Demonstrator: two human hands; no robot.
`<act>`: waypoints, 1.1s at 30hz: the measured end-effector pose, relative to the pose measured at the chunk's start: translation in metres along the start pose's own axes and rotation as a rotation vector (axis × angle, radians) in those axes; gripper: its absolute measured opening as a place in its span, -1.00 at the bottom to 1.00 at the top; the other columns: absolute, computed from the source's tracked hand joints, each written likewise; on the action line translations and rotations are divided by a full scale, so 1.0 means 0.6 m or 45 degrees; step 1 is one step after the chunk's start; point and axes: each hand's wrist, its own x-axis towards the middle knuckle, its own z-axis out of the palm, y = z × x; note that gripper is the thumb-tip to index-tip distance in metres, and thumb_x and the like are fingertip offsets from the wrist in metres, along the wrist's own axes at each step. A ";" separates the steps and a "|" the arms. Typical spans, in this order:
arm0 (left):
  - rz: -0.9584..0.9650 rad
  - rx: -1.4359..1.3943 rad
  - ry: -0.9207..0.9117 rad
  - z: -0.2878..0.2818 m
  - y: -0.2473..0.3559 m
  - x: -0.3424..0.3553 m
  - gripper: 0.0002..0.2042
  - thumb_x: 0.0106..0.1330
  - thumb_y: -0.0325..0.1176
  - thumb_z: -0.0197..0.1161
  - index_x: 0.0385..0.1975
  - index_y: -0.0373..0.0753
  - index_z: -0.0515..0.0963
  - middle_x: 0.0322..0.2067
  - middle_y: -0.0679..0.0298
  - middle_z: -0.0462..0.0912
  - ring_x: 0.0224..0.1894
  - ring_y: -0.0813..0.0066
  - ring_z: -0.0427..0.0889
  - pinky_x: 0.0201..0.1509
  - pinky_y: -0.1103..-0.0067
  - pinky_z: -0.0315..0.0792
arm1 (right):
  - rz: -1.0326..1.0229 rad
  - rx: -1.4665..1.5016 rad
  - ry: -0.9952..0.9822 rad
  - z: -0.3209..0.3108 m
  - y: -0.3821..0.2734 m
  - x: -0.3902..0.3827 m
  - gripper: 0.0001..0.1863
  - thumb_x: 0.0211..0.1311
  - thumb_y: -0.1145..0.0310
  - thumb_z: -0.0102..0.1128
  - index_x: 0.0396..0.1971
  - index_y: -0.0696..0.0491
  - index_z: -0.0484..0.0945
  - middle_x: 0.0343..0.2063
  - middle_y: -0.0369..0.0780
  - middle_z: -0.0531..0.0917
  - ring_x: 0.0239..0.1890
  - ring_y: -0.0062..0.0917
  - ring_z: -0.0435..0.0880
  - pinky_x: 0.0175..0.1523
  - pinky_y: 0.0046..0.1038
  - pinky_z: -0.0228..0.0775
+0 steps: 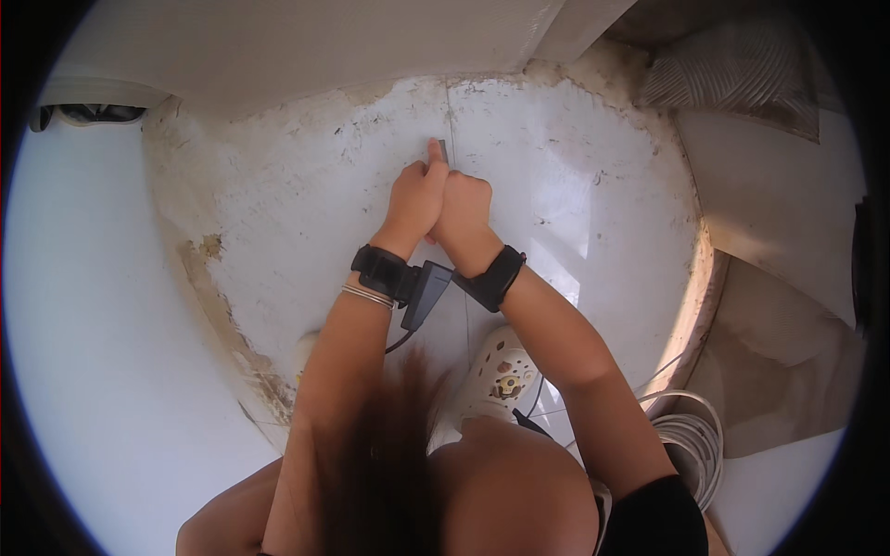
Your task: The person scrapes white debris from a floor tile using a metal scraper and uses their hands to press a piece of material into a gap.
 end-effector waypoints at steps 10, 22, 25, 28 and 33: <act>0.041 0.129 0.137 -0.002 -0.076 -0.043 -0.34 0.18 0.15 -0.30 -0.53 -0.49 0.42 -0.50 -0.13 0.49 -0.37 0.06 0.50 -0.26 0.41 0.34 | -0.066 -0.144 0.079 0.058 -0.017 -0.060 -0.65 -0.74 0.39 0.33 -0.69 0.06 0.48 -0.71 -0.24 0.51 -0.66 -0.49 0.53 -0.59 -0.52 0.30; -0.013 0.094 0.020 0.001 -0.071 -0.015 -0.29 0.16 0.20 -0.32 -0.44 -0.50 0.45 -0.45 -0.13 0.50 -0.30 0.08 0.50 -0.16 0.45 0.32 | 0.031 -0.056 -0.178 0.026 -0.013 -0.042 -0.71 -0.66 0.36 0.37 -0.73 0.02 0.50 -0.66 -0.27 0.53 -0.60 -0.51 0.55 -0.54 -0.53 0.32; 0.020 0.193 0.105 0.014 -0.073 -0.029 -0.28 0.16 0.20 -0.33 -0.43 -0.50 0.45 -0.45 -0.14 0.50 -0.27 0.07 0.48 -0.12 0.44 0.30 | -0.011 -0.050 -0.106 0.040 0.000 -0.057 -0.65 -0.67 0.36 0.32 -0.64 0.04 0.48 -0.67 -0.25 0.53 -0.64 -0.48 0.54 -0.60 -0.51 0.29; 0.019 0.166 0.118 -0.003 -0.056 -0.013 -0.29 0.16 0.19 -0.31 -0.45 -0.51 0.45 -0.46 -0.13 0.50 -0.31 0.09 0.50 -0.17 0.44 0.32 | -0.103 0.011 0.005 0.032 -0.005 -0.035 -0.64 -0.65 0.38 0.30 -0.60 0.06 0.49 -0.72 -0.25 0.53 -0.66 -0.48 0.53 -0.62 -0.51 0.27; -0.232 0.003 -0.082 -0.031 -0.001 -0.009 -0.32 0.17 0.15 -0.27 -0.46 -0.53 0.44 -0.50 -0.08 0.51 -0.41 0.20 0.54 -0.37 0.47 0.39 | -0.041 0.086 -0.176 -0.017 -0.028 -0.002 -0.68 -0.66 0.42 0.31 -0.66 0.08 0.50 -0.77 -0.27 0.53 -0.66 -0.50 0.54 -0.61 -0.53 0.29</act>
